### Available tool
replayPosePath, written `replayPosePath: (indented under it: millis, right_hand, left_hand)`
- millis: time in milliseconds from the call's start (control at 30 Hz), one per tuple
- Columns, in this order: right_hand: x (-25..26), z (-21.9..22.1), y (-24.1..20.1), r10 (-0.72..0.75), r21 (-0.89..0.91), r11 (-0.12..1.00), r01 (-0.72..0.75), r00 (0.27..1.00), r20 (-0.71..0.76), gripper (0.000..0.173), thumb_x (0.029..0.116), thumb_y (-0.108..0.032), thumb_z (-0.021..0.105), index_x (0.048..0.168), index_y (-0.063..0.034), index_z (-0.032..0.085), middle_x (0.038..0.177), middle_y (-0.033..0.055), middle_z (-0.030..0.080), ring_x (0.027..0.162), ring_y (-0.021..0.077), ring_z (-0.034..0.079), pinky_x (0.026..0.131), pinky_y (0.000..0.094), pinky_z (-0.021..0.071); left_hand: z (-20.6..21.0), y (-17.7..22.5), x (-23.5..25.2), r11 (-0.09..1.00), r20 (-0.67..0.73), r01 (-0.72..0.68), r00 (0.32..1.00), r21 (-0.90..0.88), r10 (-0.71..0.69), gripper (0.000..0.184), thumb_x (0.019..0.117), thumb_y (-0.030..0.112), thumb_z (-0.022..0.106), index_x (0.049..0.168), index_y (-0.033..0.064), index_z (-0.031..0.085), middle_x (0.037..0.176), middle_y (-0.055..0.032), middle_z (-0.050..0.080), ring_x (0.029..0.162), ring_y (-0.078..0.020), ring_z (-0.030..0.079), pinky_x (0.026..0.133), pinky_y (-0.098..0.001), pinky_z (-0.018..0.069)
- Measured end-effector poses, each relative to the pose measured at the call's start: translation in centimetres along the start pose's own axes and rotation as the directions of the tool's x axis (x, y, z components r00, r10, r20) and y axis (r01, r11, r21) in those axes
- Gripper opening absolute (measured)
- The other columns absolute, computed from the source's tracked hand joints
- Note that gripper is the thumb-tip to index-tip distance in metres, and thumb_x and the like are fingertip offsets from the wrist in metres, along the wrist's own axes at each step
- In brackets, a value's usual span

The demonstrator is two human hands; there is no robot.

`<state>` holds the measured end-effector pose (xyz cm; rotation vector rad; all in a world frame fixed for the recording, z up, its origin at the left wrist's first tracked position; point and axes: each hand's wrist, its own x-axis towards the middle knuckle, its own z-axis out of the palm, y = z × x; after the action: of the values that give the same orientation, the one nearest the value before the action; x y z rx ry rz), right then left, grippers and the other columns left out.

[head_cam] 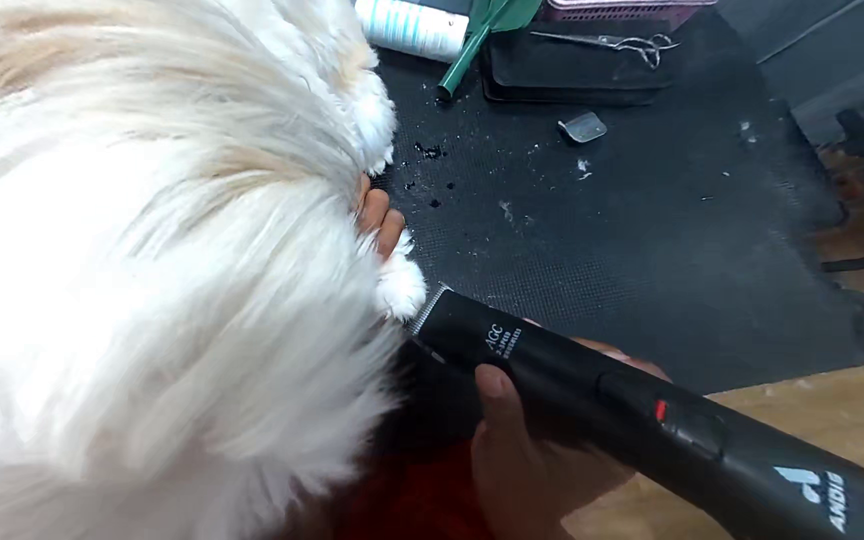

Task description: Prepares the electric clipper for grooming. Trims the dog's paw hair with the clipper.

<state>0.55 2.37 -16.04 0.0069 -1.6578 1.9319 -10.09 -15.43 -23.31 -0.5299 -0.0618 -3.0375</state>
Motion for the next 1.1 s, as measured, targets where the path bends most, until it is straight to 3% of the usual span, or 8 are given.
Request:
replayPosePath:
  millis: [67,233,333,433,533,700,800,1100]
  right_hand:
    - [0.0,-0.1,0.1,-0.013,-0.005,1.0,0.013,1.0,0.003,0.058,0.0786,-0.016,0.089,0.126,-0.022,0.056,0.113,-0.0066,0.072,0.105,0.0131,0.073,0.095,0.034,0.063]
    - [0.6,0.0,0.2,-0.041,-0.02,0.999,0.041,0.999,0.015,0.057,0.0795,-0.016,0.089,0.125,-0.0241,0.056,0.113,-0.0085,0.071,0.105,0.0119,0.072,0.096,0.0336,0.0625]
    - [1.2,0.2,0.4,-0.047,-0.009,0.999,0.047,0.999,-0.001,0.055,0.0792,-0.016,0.089,0.123,-0.0212,0.056,0.11,-0.0068,0.071,0.102,0.0123,0.072,0.094,0.0348,0.0636]
    - [1.7,0.3,0.6,-0.049,0.003,0.999,0.049,0.999,-0.003,0.053,0.0796,-0.015,0.088,0.121,-0.0204,0.057,0.111,-0.0063,0.07,0.102,0.0113,0.072,0.093,0.0325,0.0635]
    - [2.2,0.7,0.8,-0.033,0.039,0.999,0.033,0.999,0.002,0.057,0.079,-0.012,0.088,0.124,-0.0206,0.054,0.112,-0.0059,0.071,0.102,0.0111,0.072,0.091,0.0304,0.0638]
    - [3.1,1.5,1.0,-0.013,0.113,0.994,0.003,0.996,0.088,0.055,0.0821,-0.011,0.086,0.125,-0.016,0.052,0.114,-0.0025,0.071,0.106,0.0134,0.072,0.095,0.0325,0.0625]
    - [3.0,1.1,1.0,-0.025,0.141,0.99,0.015,0.997,0.07,0.051,0.0842,-0.012,0.084,0.125,-0.0143,0.053,0.113,-0.0007,0.071,0.106,0.0151,0.072,0.095,0.0348,0.0627]
    - [2.8,1.3,1.0,-0.052,0.022,0.998,0.051,0.998,0.043,0.051,0.0837,-0.014,0.085,0.122,-0.0189,0.052,0.109,-0.0067,0.07,0.099,0.008,0.071,0.086,0.026,0.0637]
  left_hand:
    - [-2.9,1.8,-0.5,0.998,0.093,0.053,0.994,0.021,-0.054,0.018,0.1005,0.017,0.05,0.102,-0.001,0.052,0.08,-0.0081,0.054,0.07,-0.0186,0.06,0.069,-0.0328,0.0554]
    - [-2.0,-0.2,-0.9,0.961,0.157,-0.063,0.987,0.269,0.02,0.017,0.0982,0.011,0.059,0.113,0.0042,0.053,0.093,-0.005,0.057,0.087,-0.0147,0.062,0.078,-0.0254,0.0539]
    - [1.9,-2.0,1.0,0.979,0.118,-0.051,0.993,0.2,0.027,0.008,0.0981,0.01,0.056,0.098,0.0025,0.053,0.078,-0.0051,0.053,0.07,-0.0142,0.057,0.068,-0.0258,0.0514]
    - [5.0,-4.2,2.5,0.985,0.086,-0.052,0.996,0.165,0.038,0.036,0.1049,0.034,0.046,0.086,0.0044,0.053,0.066,-0.0011,0.05,0.058,-0.0114,0.053,0.06,-0.023,0.0489]
    - [6.2,-5.3,3.1,0.962,0.01,-0.11,0.994,0.25,0.111,0.048,0.1064,0.044,0.038,0.079,0.0082,0.054,0.06,0.0032,0.048,0.05,-0.007,0.049,0.05,-0.0191,0.0424]
    - [7.4,-5.4,3.6,0.937,-0.072,-0.135,0.983,0.322,0.167,0.072,0.1016,0.067,0.016,0.077,0.0101,0.051,0.054,0.0038,0.039,0.044,-0.0082,0.037,0.045,-0.0221,0.036]
    - [7.5,-5.4,4.1,0.92,-0.089,-0.16,0.975,0.358,0.204,0.077,0.1003,0.07,0.011,0.072,0.0099,0.049,0.05,0.0018,0.035,0.04,-0.0122,0.036,0.043,-0.0268,0.037]
    - [7.3,-5.2,4.3,0.923,-0.092,-0.175,0.972,0.343,0.218,0.077,0.0979,0.074,0.014,0.083,0.0087,0.05,0.051,0.0011,0.034,0.04,-0.0137,0.036,0.044,-0.0293,0.0402]
